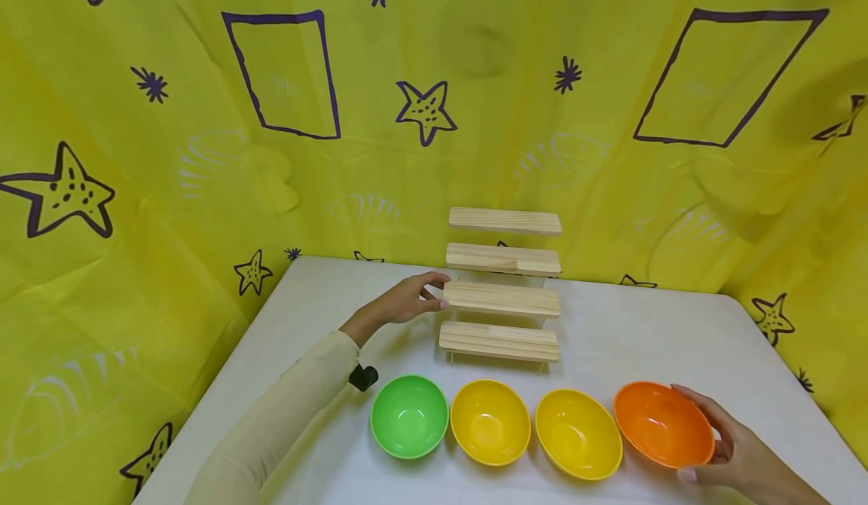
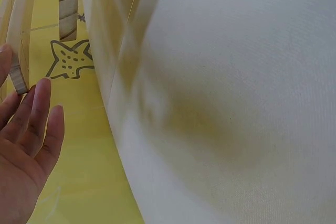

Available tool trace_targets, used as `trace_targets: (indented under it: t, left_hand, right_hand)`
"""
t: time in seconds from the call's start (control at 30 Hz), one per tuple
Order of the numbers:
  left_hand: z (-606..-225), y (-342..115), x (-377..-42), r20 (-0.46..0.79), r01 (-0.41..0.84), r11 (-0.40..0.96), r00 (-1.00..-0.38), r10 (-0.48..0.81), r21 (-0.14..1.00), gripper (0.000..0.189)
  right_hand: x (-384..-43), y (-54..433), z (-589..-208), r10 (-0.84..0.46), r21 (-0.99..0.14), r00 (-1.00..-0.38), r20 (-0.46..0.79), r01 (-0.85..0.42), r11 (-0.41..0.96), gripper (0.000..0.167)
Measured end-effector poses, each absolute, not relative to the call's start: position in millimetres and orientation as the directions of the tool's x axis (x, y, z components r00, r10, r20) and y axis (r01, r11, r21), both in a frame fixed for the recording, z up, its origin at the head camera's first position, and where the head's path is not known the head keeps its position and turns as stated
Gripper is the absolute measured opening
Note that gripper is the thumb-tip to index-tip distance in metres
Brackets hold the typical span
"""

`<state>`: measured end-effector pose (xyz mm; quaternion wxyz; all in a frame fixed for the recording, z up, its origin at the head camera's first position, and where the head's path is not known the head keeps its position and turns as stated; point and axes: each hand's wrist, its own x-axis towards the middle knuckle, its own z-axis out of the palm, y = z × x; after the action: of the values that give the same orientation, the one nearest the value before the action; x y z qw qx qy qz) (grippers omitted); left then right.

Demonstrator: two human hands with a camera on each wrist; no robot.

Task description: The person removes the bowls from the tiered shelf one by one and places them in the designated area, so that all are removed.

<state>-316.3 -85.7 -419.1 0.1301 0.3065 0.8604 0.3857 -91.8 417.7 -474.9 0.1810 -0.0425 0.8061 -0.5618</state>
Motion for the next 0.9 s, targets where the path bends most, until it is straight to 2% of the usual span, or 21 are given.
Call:
trace_targets:
  t: [0.13, 0.27, 0.4, 0.7, 0.9]
  left_hand:
    - [-420.0, -86.4, -316.6, 0.009, 0.420, 0.520, -0.784, 0.621, 0.744, 0.056]
    - [-420.4, -86.6, -317.3, 0.010, 0.422, 0.516, -0.781, 0.624, 0.746, 0.057]
    - [-420.8, -87.1, -317.4, 0.015, 0.425, 0.513, -0.780, 0.625, 0.745, 0.057]
    - [-421.0, -86.3, -317.4, 0.016, 0.422, 0.506, -0.779, 0.626, 0.752, 0.054]
    - [-420.9, -86.3, -317.9, 0.018, 0.422, 0.507, -0.782, 0.624, 0.752, 0.054]
  right_hand:
    - [-90.0, 414.6, -474.3, -0.208, -0.873, -0.893, -0.400, 0.301, 0.384, 0.068]
    - [-87.0, 411.6, -476.9, -0.205, -0.863, -0.868, -0.452, 0.368, 0.345, 0.067]
    - [-86.6, 411.4, -477.3, -0.226, -0.864, -0.851, -0.474, 0.401, 0.303, 0.069]
    - [-85.8, 411.2, -478.1, -0.194, -0.837, -0.840, -0.507, 0.426, 0.344, 0.068]
    - [-86.6, 416.3, -478.6, -0.255, -0.845, -0.817, -0.517, 0.438, 0.307, 0.068]
